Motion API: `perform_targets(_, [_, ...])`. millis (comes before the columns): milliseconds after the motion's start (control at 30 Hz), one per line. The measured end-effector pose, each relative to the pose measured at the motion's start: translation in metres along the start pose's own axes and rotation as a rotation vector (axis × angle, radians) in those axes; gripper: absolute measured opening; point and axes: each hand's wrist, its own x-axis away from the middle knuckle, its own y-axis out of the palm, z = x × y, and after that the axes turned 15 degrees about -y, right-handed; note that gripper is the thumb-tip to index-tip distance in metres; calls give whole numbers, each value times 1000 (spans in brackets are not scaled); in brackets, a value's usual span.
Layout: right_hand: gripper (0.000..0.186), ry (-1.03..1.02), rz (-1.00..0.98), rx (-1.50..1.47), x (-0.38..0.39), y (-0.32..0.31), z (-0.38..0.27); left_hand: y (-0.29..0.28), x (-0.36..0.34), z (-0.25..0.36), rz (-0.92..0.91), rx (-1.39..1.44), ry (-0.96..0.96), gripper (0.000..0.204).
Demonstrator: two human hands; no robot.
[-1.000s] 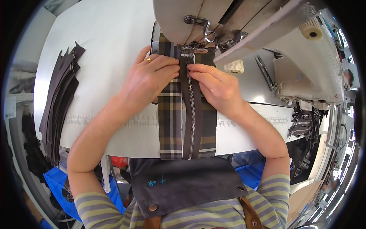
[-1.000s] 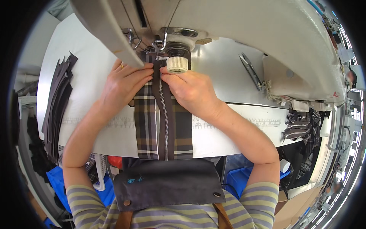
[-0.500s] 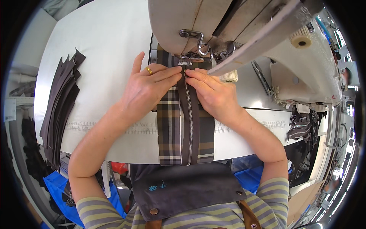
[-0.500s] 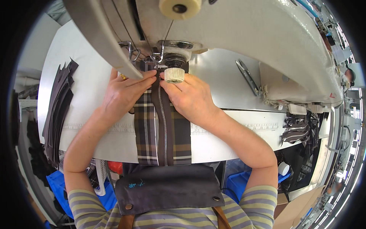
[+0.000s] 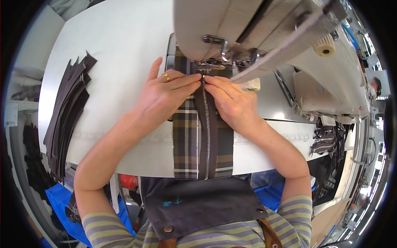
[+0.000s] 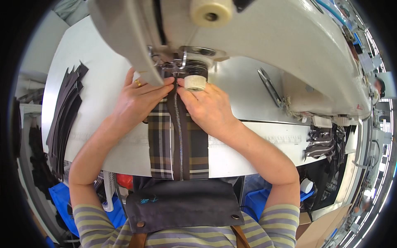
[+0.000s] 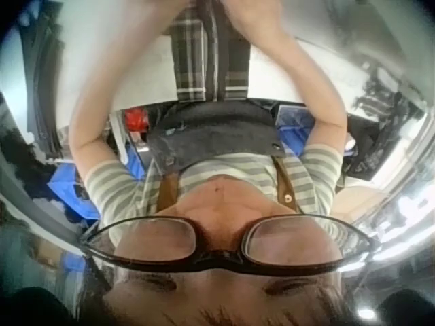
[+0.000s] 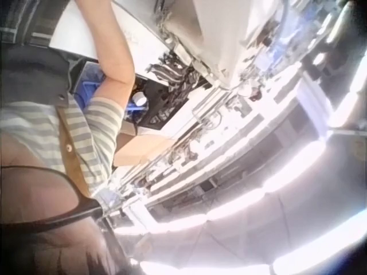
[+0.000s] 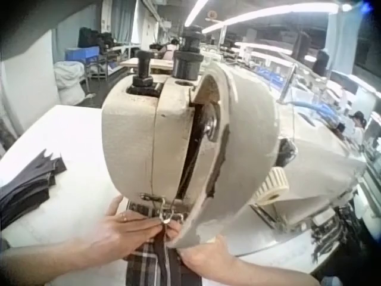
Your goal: Using a sewing machine to attach fabric and zippers to leather components.
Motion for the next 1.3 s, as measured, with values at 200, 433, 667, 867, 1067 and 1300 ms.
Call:
perform_targets(200, [34,84,-139,15,-8,-11,-3,7,-7,2,-1,47,-8,19])
perform_targets(433, [39,8,-159,-14,-9,-16,-3,-40,13,16,-26,-109,-75,25])
perform_targets(667, [37,14,-104,-26,-7,-13,-3,-180,75,-160,134,137,-883,19])
perform_targets(867, [33,26,-85,-26,-7,-12,-8,-193,44,-211,-325,166,-1067,23])
perform_targets(1067, [31,12,-77,-53,-9,-14,-7,-211,56,-204,169,231,-715,17])
perform_targets(1300, [24,77,-91,-147,-9,-20,-5,-238,46,6,-245,318,-646,21])
